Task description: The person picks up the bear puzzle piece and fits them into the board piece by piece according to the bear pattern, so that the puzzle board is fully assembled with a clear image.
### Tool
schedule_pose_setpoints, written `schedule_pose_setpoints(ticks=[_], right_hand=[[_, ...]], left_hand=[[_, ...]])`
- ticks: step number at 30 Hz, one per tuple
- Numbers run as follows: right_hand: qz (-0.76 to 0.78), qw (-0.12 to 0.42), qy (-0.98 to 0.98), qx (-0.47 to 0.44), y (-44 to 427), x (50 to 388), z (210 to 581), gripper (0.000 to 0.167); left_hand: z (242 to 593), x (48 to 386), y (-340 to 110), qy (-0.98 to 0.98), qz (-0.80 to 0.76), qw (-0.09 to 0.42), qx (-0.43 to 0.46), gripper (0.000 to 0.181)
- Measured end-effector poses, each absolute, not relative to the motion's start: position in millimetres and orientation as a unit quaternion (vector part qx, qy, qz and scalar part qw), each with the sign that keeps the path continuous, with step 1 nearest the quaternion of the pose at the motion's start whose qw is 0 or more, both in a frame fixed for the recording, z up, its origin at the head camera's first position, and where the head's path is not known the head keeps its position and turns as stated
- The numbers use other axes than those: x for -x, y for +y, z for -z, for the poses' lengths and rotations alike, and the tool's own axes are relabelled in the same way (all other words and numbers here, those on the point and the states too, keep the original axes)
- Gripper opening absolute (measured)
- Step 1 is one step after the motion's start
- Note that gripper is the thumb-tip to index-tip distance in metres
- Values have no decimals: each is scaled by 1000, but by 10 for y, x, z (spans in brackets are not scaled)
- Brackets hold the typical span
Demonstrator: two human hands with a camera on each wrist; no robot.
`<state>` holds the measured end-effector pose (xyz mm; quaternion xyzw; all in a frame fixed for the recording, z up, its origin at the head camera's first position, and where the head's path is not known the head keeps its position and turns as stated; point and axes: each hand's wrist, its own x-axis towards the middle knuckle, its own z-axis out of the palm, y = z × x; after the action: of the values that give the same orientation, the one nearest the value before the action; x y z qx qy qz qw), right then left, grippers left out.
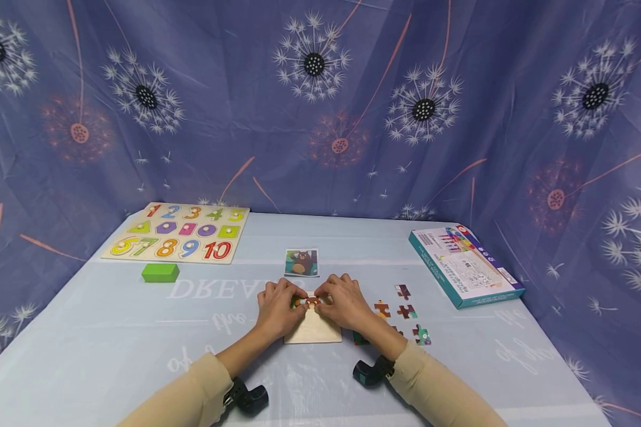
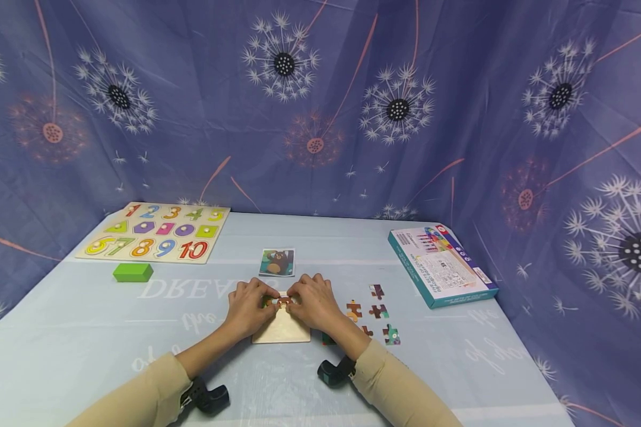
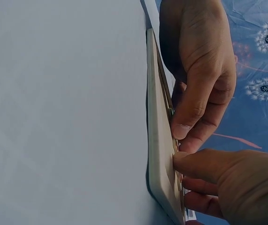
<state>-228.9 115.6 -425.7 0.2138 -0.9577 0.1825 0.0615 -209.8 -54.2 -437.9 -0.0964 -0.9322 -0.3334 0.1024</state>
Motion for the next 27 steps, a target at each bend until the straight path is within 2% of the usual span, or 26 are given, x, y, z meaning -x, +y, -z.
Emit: schedule_pose_setpoints(ticks=[15, 27], right_hand=[[-213, 77, -951, -209, 1262, 2271, 4161, 28], [-259, 67, -950, -160, 1652, 2261, 4005, 32]], left_hand=[[4390, 2096, -549, -928, 342, 105, 104, 13], [4399, 2092, -545, -924, 352, 108, 104, 12]])
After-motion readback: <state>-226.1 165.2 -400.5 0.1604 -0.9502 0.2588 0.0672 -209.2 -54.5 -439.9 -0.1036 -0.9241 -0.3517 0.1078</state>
